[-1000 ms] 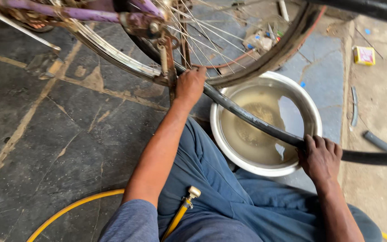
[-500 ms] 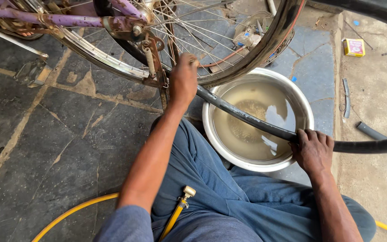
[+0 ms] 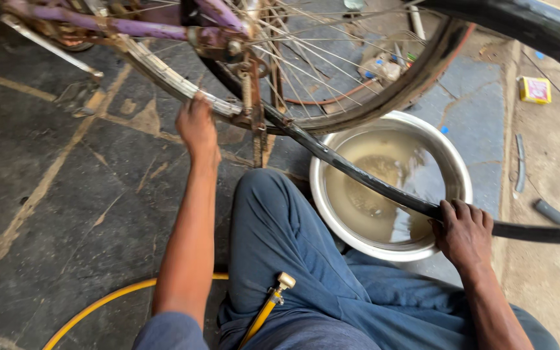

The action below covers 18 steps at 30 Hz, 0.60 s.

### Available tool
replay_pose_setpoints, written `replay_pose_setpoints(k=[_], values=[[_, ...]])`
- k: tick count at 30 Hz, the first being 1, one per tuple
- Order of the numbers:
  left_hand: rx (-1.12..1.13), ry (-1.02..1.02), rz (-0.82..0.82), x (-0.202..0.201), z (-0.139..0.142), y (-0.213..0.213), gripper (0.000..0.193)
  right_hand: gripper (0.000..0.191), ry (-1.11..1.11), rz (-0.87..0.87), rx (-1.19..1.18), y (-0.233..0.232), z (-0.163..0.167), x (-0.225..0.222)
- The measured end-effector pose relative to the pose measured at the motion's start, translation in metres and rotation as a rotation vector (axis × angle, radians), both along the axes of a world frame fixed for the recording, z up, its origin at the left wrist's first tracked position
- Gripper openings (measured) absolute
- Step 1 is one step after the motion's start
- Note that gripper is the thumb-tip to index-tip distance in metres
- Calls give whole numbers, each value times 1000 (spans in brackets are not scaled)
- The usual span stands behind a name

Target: The person removes a bicycle inner tube from the tire, dips it into a metal bowl of water to check for air bubbles, and then reinstalls the tube into the tire. The person works on the rear wheel of a purple bicycle.

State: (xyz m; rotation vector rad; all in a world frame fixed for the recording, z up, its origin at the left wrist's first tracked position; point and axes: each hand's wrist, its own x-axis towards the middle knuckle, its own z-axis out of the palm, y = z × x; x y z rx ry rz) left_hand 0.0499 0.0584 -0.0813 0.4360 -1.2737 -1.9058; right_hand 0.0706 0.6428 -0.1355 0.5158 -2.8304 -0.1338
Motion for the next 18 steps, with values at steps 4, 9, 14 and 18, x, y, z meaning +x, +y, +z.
replay_pose_setpoints(k=[4,9,14,18], values=[[-624,-102,-48,-42,25,-22,36,61,33,23,-18,-1,-6,2],[-763,-275,43,-55,51,-11,38,49,40,-6,18,-5,-5,0],[-1070,-709,267,-46,41,-62,43,19,3,-21,-79,-35,13,-19],[-1371,-906,377,-8,-2,-125,46,20,64,126,-135,-79,30,-30]])
